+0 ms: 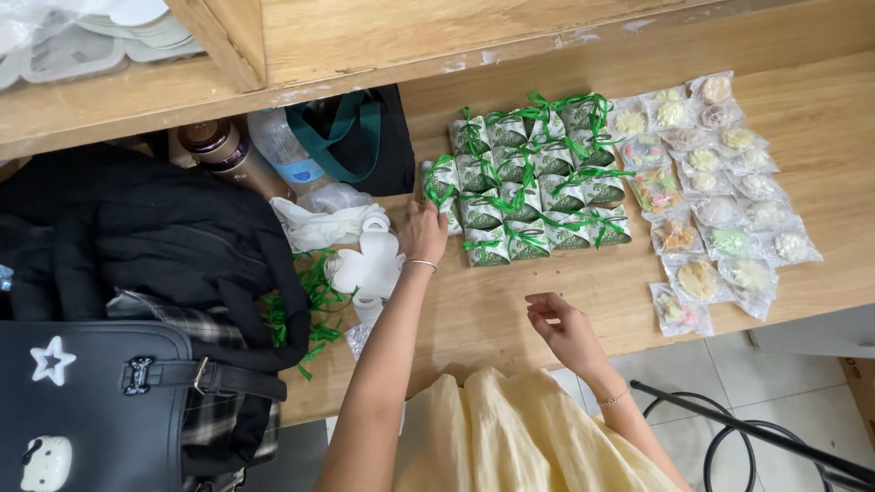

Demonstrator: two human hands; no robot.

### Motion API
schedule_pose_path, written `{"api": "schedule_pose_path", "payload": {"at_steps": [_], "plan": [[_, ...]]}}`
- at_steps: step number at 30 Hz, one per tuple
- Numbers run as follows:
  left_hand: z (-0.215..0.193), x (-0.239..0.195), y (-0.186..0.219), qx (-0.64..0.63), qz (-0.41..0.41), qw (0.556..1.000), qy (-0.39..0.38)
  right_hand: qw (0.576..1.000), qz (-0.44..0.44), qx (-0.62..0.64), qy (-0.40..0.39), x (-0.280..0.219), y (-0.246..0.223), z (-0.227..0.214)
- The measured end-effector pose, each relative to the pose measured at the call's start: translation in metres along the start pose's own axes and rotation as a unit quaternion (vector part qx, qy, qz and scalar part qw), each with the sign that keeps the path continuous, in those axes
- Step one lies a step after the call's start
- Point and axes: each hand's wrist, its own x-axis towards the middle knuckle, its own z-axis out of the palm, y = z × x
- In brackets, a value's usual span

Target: Tying decorative green ribbons onto small white product bags and arranging them on a display shelf.

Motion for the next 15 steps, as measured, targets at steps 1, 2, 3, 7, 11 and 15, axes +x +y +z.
{"api": "schedule_pose_path", "payload": {"at_steps": [1,2,3,7,11,15], "plan": [[-0.001,0.0,0.0,0.0,-0.002,1.0,0.0,1.0,0.0,-0.001,-0.002,0.002,0.0,-0.001],[-0.002,0.0,0.0,-0.001,-0.008,1.0,0.005,1.0,-0.005,-0.001,-0.009,0.004,0.001,-0.002],[-0.004,0.0,0.0,-0.003,-0.013,1.0,0.01,1.0,-0.011,0.0,-0.015,0.005,0.001,-0.003],[-0.047,-0.007,0.014,-0.008,0.016,0.996,0.085,1.0,-0.011,-0.007,-0.023,0.008,-0.003,-0.01],[-0.101,-0.016,0.036,-0.133,0.09,0.976,0.15,0.998,-0.039,0.033,-0.045,0.026,0.012,-0.013],[-0.156,-0.036,0.075,-0.329,0.061,0.938,0.091,0.991,-0.017,0.11,-0.074,0.05,-0.002,-0.012]]}}
